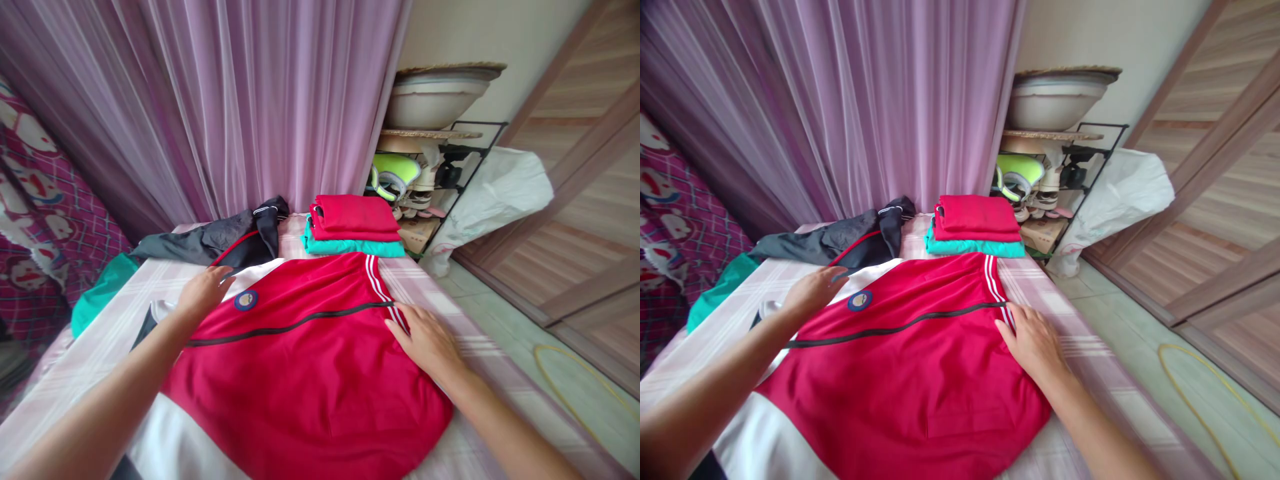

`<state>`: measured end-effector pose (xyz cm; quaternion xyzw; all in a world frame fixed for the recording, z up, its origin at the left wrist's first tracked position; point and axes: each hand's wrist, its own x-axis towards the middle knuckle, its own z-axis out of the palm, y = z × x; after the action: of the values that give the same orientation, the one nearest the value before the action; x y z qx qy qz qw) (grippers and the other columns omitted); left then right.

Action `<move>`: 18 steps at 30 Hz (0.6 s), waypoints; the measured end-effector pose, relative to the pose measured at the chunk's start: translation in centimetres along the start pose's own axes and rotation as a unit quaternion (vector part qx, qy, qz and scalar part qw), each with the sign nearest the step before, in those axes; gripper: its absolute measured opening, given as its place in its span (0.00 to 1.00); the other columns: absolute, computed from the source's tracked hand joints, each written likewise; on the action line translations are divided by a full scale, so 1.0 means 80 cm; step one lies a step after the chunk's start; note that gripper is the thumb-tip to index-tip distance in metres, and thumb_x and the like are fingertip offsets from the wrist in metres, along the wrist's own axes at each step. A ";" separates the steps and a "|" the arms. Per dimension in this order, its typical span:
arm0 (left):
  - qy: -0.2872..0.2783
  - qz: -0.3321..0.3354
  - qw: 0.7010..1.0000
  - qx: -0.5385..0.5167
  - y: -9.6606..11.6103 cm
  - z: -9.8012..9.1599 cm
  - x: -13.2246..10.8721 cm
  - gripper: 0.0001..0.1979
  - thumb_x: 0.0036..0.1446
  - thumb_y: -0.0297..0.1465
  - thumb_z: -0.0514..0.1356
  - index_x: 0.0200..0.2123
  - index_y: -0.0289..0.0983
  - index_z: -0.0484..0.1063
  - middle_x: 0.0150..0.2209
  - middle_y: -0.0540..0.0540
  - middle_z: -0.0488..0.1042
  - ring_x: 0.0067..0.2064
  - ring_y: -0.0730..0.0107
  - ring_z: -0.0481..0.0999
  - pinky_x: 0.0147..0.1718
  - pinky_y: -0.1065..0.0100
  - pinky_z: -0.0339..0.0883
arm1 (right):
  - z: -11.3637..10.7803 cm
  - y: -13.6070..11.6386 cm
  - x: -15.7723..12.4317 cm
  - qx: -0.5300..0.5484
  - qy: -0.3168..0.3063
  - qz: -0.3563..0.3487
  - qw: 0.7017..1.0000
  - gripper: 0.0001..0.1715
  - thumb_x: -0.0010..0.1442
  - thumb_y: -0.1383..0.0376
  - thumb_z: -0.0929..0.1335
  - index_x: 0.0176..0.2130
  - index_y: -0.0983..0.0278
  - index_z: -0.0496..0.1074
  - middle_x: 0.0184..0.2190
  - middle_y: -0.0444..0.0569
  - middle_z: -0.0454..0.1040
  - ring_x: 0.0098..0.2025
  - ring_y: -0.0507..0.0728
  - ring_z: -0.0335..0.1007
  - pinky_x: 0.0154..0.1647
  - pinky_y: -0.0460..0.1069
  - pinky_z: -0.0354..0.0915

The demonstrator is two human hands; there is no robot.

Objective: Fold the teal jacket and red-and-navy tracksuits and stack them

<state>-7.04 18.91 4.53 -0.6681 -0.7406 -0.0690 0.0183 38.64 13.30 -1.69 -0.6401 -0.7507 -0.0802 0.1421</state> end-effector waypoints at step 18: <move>0.059 -0.029 0.998 0.023 0.094 0.031 0.059 0.24 0.64 0.37 0.48 0.57 0.34 0.69 0.57 0.31 0.71 0.57 0.42 0.71 0.52 0.49 0.66 | -0.016 0.060 -0.094 0.034 -0.097 0.117 0.988 0.24 0.62 0.53 0.63 0.55 0.55 0.71 0.28 0.49 0.82 0.29 0.64 0.79 0.26 0.53 0.66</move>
<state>0.11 24.61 3.26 -0.6406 -0.7586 -0.0920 0.0749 44.52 6.65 -3.18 -0.7228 -0.6835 0.0251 0.0989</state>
